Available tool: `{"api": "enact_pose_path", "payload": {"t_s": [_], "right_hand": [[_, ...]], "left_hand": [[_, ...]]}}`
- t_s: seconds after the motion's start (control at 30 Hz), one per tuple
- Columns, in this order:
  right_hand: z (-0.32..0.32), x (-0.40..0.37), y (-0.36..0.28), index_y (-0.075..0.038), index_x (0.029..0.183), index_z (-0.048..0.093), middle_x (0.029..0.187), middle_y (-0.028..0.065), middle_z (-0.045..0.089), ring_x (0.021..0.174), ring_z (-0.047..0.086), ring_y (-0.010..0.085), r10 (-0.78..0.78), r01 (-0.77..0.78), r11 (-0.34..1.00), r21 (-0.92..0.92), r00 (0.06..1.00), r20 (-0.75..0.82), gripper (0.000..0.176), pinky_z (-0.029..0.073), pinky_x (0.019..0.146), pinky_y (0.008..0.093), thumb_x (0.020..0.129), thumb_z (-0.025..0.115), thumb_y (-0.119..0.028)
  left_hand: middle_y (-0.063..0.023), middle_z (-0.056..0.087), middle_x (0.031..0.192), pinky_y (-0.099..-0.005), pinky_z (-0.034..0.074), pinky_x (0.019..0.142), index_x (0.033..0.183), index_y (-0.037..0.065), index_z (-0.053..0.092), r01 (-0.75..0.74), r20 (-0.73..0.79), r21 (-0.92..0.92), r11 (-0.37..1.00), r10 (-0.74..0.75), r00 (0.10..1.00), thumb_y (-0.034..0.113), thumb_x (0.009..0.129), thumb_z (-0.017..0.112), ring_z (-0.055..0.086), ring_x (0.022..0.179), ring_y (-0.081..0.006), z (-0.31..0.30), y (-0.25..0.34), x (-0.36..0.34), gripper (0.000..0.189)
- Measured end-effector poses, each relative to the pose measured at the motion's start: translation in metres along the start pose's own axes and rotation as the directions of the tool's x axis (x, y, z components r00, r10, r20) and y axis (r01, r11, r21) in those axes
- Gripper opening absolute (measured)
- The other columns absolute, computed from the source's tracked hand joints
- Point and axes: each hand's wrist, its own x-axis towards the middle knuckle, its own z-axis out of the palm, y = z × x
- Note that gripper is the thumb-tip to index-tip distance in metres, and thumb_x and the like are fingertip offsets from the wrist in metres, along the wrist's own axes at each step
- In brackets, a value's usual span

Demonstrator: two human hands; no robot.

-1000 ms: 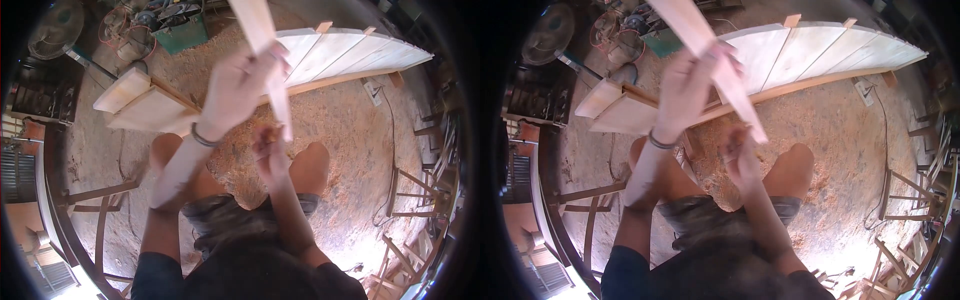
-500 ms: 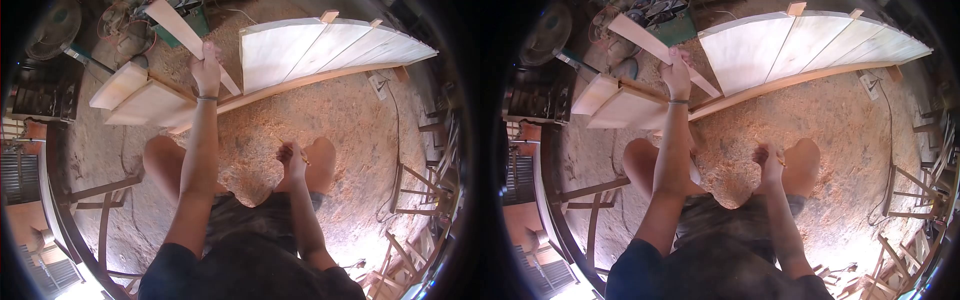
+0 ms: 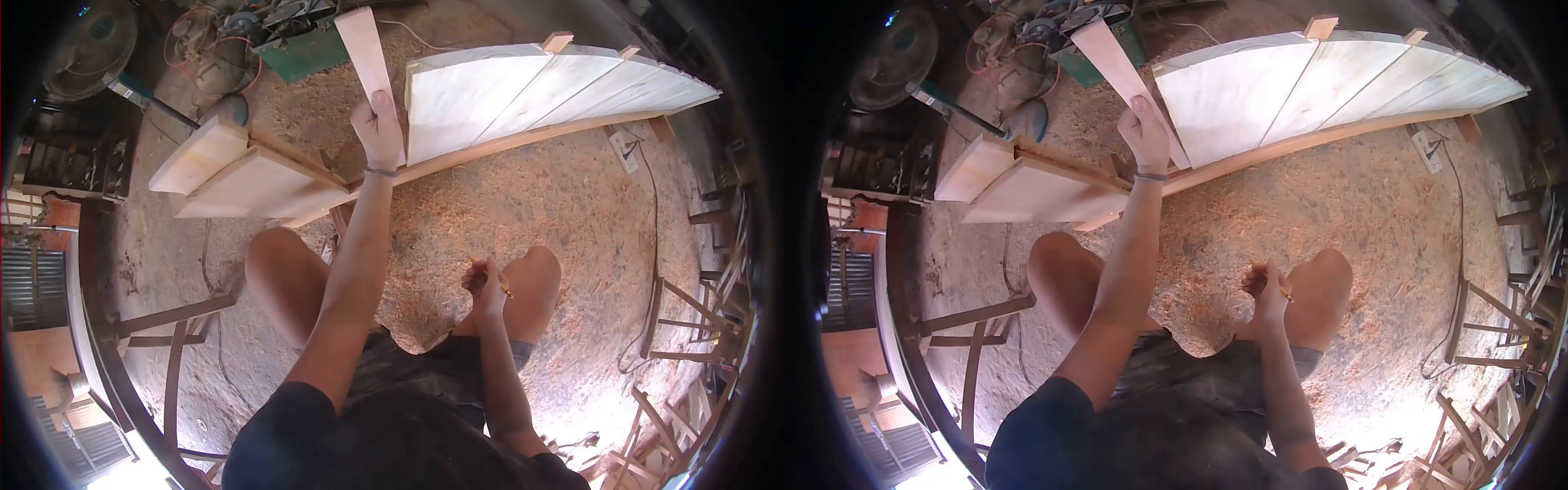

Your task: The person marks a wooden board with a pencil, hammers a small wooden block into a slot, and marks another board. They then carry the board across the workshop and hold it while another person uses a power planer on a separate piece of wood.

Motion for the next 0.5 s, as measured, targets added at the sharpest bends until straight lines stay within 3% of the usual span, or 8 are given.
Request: {"api": "enact_pose_path", "payload": {"t_s": [0.13,0.3,0.4,0.5], "right_hand": [[0.004,0.001,0.002,-0.004,0.090,0.062,0.073,0.0078,0.063,0.063,0.064,0.0185,-0.009,0.010,1.000,-0.015,0.999,0.036,0.032,0.054,0.058,0.0304,0.101,0.055,-0.033],[0.001,0.000,0.006,-0.003,0.087,0.063,0.072,0.0084,0.064,0.062,0.064,0.0181,0.002,-0.002,0.999,-0.053,1.000,0.007,0.034,0.054,0.058,0.0304,0.101,0.055,-0.033],[0.000,0.002,0.011,-0.003,0.086,0.063,0.072,0.0083,0.065,0.062,0.065,0.0182,0.005,-0.005,0.999,-0.054,1.000,-0.005,0.035,0.055,0.059,0.0304,0.101,0.055,-0.033],[0.002,0.002,0.011,-0.003,0.087,0.063,0.071,0.0081,0.064,0.062,0.065,0.0182,0.003,-0.003,0.998,-0.070,1.000,-0.013,0.035,0.055,0.058,0.0303,0.101,0.055,-0.034]], "left_hand": [[0.0021,0.043,0.062,-0.0282,0.031,0.054,0.067,0.000,0.045,-0.124,-0.101,0.007,0.992,0.124,0.987,0.047,0.104,0.044,0.040,0.063,-0.0067,0.007,-0.012,-0.021,0.060],[0.0027,0.035,0.060,-0.0326,0.027,0.054,0.064,0.003,0.035,-0.103,-0.110,0.095,0.990,0.114,0.987,0.050,0.104,0.040,0.034,0.060,-0.0099,0.005,-0.020,-0.019,0.062],[0.0032,0.033,0.060,-0.0329,0.024,0.054,0.064,0.006,0.032,-0.077,-0.065,0.034,0.996,0.079,0.995,0.050,0.104,0.040,0.032,0.060,-0.0105,0.002,-0.032,-0.020,0.061],[0.0011,0.046,0.069,-0.0322,0.036,0.059,0.072,0.004,0.047,-0.065,0.001,0.058,0.996,0.065,0.998,0.052,0.104,0.038,0.044,0.067,-0.0122,-0.009,-0.062,-0.031,0.058]]}}
